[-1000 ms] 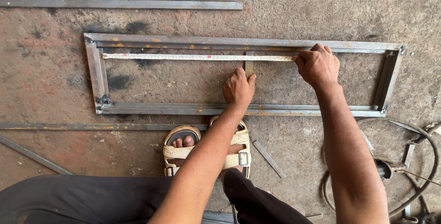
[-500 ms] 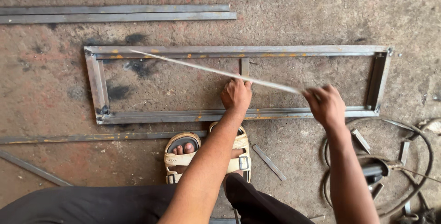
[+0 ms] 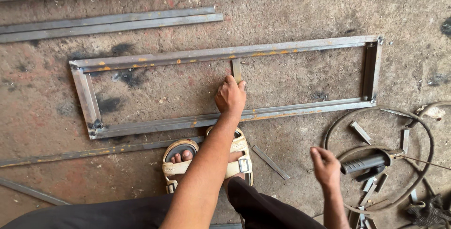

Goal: The person measures a rectangular metal frame with a tape measure and aligns a metal bar across the center. They then use a welding torch to secure the bar to the frame, creating sparks. The person repeats the measuring and welding process to ensure proper alignment and attachment.

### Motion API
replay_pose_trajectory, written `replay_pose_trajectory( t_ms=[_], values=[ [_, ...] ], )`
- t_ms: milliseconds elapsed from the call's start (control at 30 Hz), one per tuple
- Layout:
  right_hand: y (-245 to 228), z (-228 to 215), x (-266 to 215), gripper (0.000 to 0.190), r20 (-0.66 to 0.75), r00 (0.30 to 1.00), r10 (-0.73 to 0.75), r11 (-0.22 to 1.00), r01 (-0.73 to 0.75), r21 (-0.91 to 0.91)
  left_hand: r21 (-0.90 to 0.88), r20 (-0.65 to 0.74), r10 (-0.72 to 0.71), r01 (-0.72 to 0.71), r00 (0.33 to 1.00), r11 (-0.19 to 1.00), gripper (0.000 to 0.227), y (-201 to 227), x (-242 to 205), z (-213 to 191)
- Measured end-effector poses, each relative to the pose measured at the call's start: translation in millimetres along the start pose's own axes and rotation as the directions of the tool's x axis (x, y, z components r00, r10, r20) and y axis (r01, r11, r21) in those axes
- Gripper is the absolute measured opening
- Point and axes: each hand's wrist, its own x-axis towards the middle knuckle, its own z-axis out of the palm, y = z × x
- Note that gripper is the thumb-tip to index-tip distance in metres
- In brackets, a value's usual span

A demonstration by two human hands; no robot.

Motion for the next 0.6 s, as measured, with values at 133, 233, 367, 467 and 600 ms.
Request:
replay_pose_trajectory(
  t_ms=[133, 233, 367, 467, 600],
  values=[
    [-41.4, 22.9, 0.3, 0.044, 0.261, 0.962, 0.081, 0.947, 0.008, -0.321, -0.005, 0.059, -0.019, 0.019, 0.998, 1.000, 0.042, -0.4, -2.1, -1.2],
    [-89.8, 30.7, 28.2, 0.036, 0.223, 0.903, -0.368, 0.740, 0.429, -0.517, -0.012, 0.054, -0.011, 0.011, 0.998, 1.000, 0.042, -0.4, 1.2, -0.2],
    [-169.3, 47.8, 90.5, 0.015, -0.145, 0.784, -0.604, 0.793, 0.573, -0.205, -0.020, -0.014, 0.028, -0.028, 1.000, 0.999, 0.043, -5.6, -1.1, 7.5],
    [-234.2, 79.0, 138.8, 0.013, -0.077, 0.661, -0.747, 0.664, 0.732, -0.153, -0.043, -0.043, 0.047, -0.049, 0.998, 0.998, 0.042, -6.5, -1.4, 9.6],
    [-280.7, 106.4, 167.8, 0.020, 0.100, 0.635, -0.766, 0.581, 0.750, -0.315, -0.035, -0.105, 0.077, -0.081, 0.991, 0.996, 0.043, -8.6, -2.4, 11.6]
  ],
)
